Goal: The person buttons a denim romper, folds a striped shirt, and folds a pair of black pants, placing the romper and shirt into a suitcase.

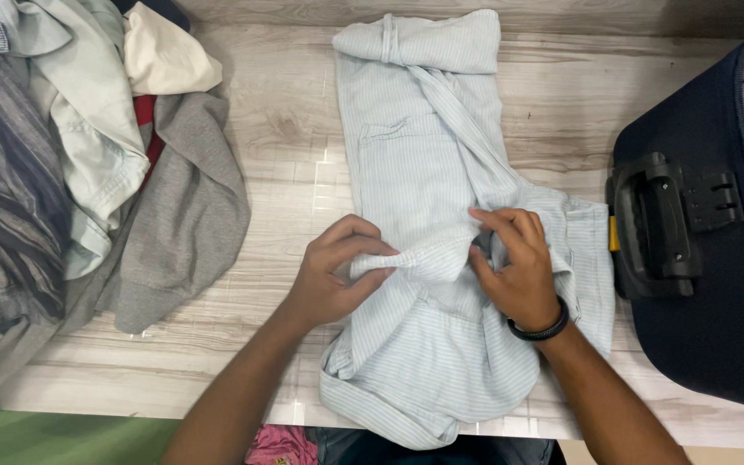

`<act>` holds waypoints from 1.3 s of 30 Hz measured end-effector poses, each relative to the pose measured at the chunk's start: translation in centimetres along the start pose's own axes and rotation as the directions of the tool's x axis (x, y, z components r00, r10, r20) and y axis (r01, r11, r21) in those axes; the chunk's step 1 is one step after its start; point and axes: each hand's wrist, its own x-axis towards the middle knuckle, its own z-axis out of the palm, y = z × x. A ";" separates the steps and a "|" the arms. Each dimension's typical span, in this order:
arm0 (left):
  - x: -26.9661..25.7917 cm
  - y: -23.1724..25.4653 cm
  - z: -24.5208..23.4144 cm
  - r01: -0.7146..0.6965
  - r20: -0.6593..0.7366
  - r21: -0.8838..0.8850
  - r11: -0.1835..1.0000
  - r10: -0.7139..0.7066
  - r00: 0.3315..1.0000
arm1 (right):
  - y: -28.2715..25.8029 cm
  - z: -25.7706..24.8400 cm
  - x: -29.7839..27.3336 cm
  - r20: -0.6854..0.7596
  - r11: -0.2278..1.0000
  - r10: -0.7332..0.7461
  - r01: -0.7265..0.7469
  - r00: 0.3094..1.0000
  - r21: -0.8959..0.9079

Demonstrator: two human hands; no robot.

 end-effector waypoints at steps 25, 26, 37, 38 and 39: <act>0.8 1.0 0.9 -0.114 0.202 0.249 0.962 0.063 0.977 | 1.8 -4.5 1.9 -0.031 0.969 0.089 -0.094 0.996 -0.227; 0.8 1.2 1.3 -0.208 0.202 0.247 0.946 0.160 0.966 | 1.5 -4.5 1.9 0.055 0.964 0.006 0.009 0.998 -0.267; 0.5 -0.6 0.2 0.110 0.159 0.184 0.977 -0.140 0.977 | -0.1 -1.2 1.7 0.013 1.000 0.001 -0.001 1.000 -0.001; 0.6 -0.5 0.0 0.135 0.143 0.168 0.976 -0.160 0.977 | -0.6 -1.1 2.1 0.021 1.000 -0.028 0.028 0.999 -0.001; 0.5 -0.4 -0.1 0.102 0.120 0.177 0.979 -0.124 0.985 | -1.0 -1.2 2.4 0.031 0.999 -0.052 0.052 0.998 -0.004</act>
